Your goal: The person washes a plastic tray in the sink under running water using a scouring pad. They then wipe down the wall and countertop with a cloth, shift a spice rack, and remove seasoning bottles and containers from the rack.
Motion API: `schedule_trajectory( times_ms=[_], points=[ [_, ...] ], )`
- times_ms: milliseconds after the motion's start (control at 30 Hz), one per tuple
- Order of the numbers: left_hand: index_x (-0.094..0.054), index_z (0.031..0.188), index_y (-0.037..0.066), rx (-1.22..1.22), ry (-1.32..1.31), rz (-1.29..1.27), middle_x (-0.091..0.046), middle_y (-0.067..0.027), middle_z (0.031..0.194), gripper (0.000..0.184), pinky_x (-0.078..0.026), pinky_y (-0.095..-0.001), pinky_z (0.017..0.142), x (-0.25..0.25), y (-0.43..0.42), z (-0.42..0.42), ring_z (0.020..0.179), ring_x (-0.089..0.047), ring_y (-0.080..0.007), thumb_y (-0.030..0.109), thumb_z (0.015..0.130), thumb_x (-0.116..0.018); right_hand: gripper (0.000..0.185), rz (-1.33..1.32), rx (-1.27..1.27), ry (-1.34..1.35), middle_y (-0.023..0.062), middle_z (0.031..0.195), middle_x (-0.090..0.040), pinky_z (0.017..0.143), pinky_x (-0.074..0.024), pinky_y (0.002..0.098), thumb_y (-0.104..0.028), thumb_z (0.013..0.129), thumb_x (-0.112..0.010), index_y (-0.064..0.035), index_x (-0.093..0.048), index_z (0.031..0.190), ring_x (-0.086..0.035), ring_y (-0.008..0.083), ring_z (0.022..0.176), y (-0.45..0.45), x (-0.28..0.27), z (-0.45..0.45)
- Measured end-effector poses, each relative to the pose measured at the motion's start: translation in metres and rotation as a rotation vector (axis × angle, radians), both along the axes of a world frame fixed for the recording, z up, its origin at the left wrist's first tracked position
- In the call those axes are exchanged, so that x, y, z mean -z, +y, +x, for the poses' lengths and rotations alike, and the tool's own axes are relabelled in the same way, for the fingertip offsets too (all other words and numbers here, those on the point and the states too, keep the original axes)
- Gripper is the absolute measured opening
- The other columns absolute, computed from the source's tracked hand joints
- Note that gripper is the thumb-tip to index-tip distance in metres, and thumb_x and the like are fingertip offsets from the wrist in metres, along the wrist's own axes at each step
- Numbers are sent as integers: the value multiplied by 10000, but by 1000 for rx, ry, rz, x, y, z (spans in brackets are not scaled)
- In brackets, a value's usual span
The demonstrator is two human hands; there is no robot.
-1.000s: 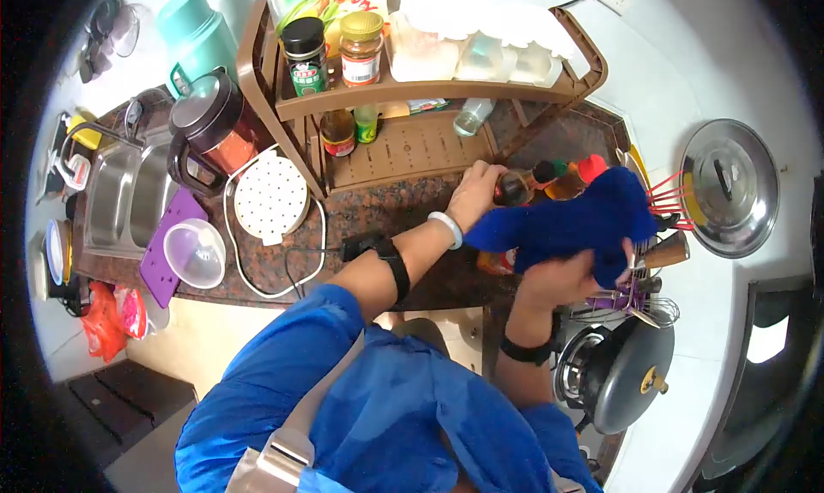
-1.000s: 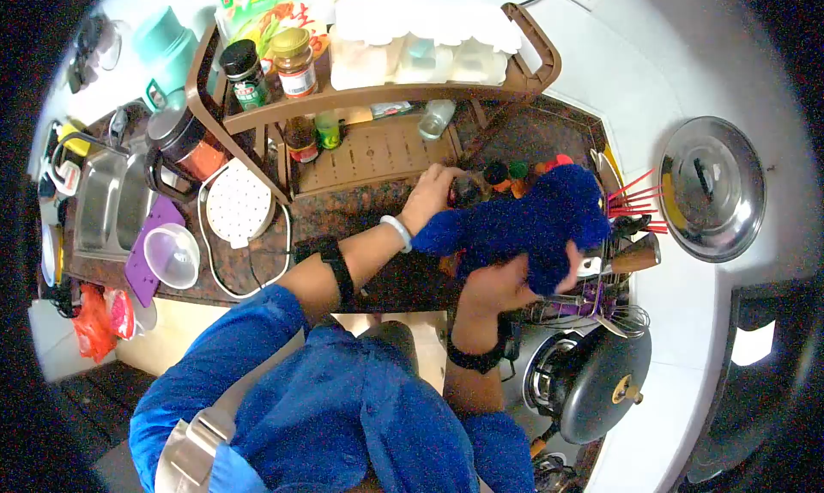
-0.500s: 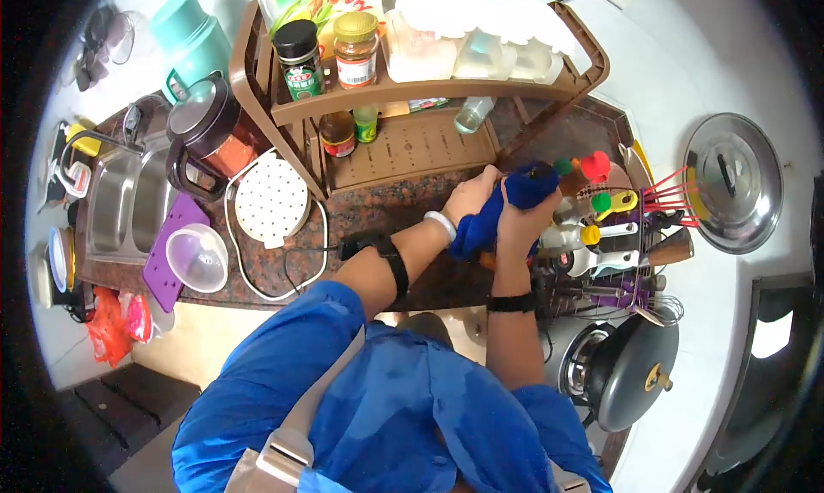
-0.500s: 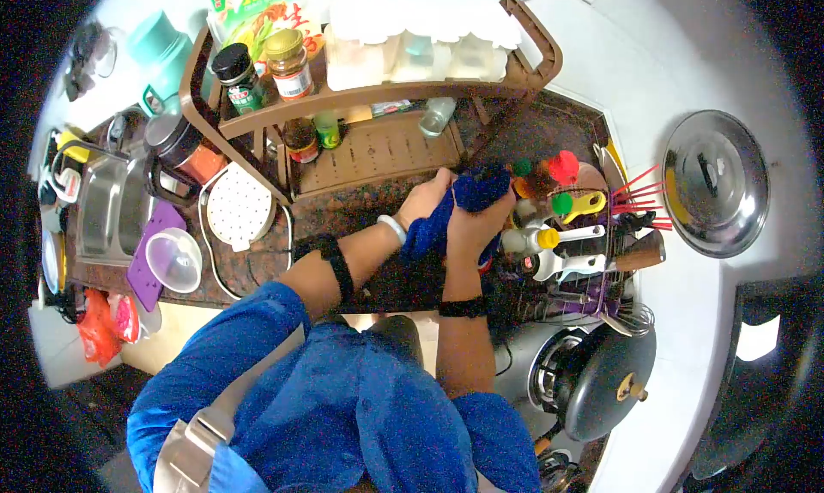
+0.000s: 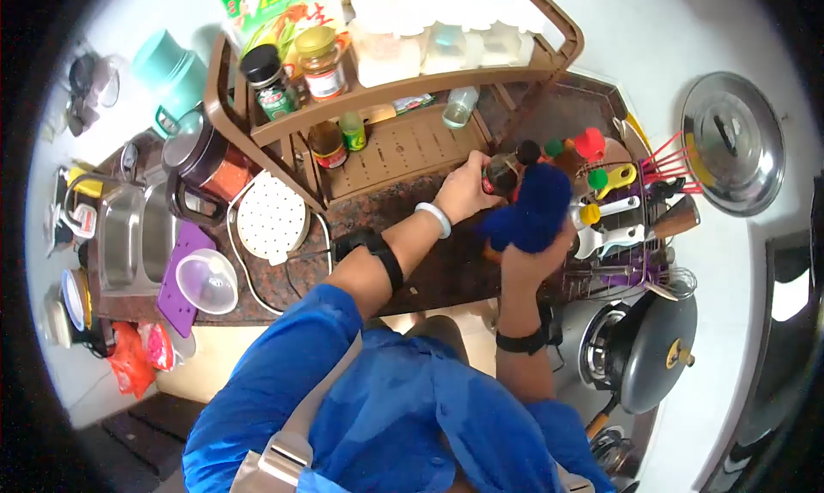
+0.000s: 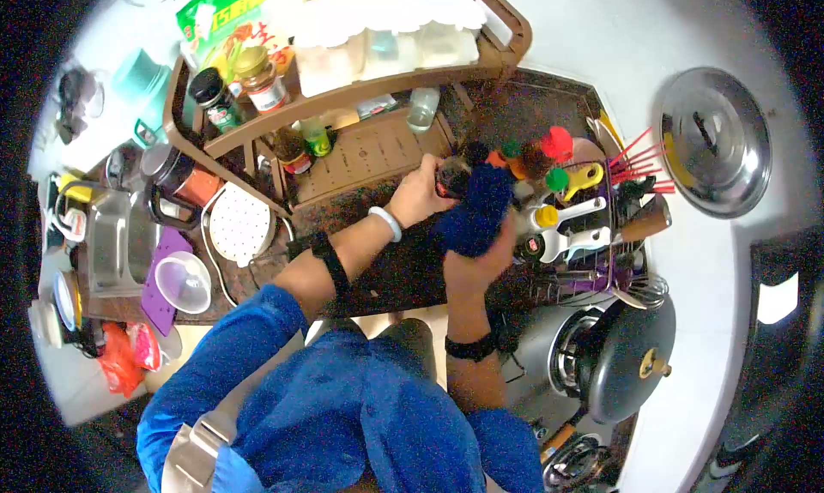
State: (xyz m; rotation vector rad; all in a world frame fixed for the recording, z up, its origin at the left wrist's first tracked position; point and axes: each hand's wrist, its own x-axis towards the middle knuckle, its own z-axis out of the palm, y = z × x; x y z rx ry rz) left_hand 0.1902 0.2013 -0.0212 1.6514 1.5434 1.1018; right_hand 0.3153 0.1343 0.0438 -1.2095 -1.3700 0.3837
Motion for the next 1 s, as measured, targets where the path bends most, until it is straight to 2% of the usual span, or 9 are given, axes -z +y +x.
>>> schedule_trajectory(
  times_ms=[167,300,367,533,600,667,767,900,1000],
  points=[
    [-433,1147,60,26,-156,225,-604,-189,1067,455,-471,-439,881,58,9,13,1021,-583,-347,288,817,-647,454,40,-276,-567,211,1185,-582,942,-427,436,-18,684,-679,-14,-556,1121,-556,405,1037,25,18,-26],
    [-453,1188,82,44,-508,128,-568,-121,1082,362,-458,-386,910,65,1,30,1025,-553,-268,249,884,-555,433,-145,-339,-541,205,1130,-610,920,-443,417,-11,694,-665,-10,-558,1113,-570,396,1035,11,34,-25],
    [-463,1209,93,126,-853,54,-550,-86,1090,325,-451,-359,924,68,-4,30,1028,-537,-229,229,917,-510,510,-234,-419,-267,210,1135,-600,896,-461,445,-45,664,-710,-5,-539,1143,-569,414,1031,8,31,-21],
    [-489,1260,120,335,-1603,-204,-505,0,1109,282,-433,-293,960,97,-26,-13,1033,-500,-130,181,1000,-395,451,-9,-379,-48,210,1128,-592,902,-473,399,-11,721,-656,-2,-527,1153,-590,392,1036,8,4,-33],
    [-486,1279,92,234,-1421,-243,-550,-37,1168,345,-463,-306,933,177,-22,-48,1080,-530,-146,285,993,-462,459,-22,-386,-67,216,1146,-580,910,-469,409,-26,730,-655,-5,-515,1168,-580,401,1049,17,12,-40],
    [-521,1265,76,-226,-1247,-536,-610,-67,1149,406,-503,-338,884,11,-69,-38,1027,-602,-179,347,963,-500,487,-103,-432,-69,227,1192,-551,943,-448,440,-72,752,-654,-4,-485,1204,-541,417,1105,21,31,-49],
    [-549,1234,58,-233,-1184,-494,-634,-76,1118,374,-518,-334,856,-4,-84,-59,970,-632,-184,290,943,-509,559,-159,-524,-206,222,1207,-559,971,-423,450,-121,716,-711,14,-497,1215,-519,401,1146,24,68,-64],
    [-612,1111,37,-515,-1137,-379,-654,-71,1019,252,-525,-304,804,23,-111,-111,884,-642,-162,164,921,-506,484,-490,-780,-311,202,1115,-616,970,-400,475,-197,699,-747,-28,-577,1119,-533,399,1105,55,20,-78],
    [-633,935,46,-522,-867,-223,-631,8,849,153,-493,-261,737,11,-141,-129,798,-593,-88,178,947,-556,472,-232,-271,-1,159,1043,-603,899,-455,384,-137,770,-722,2,-528,1177,-584,289,990,110,19,-119]
  ],
)
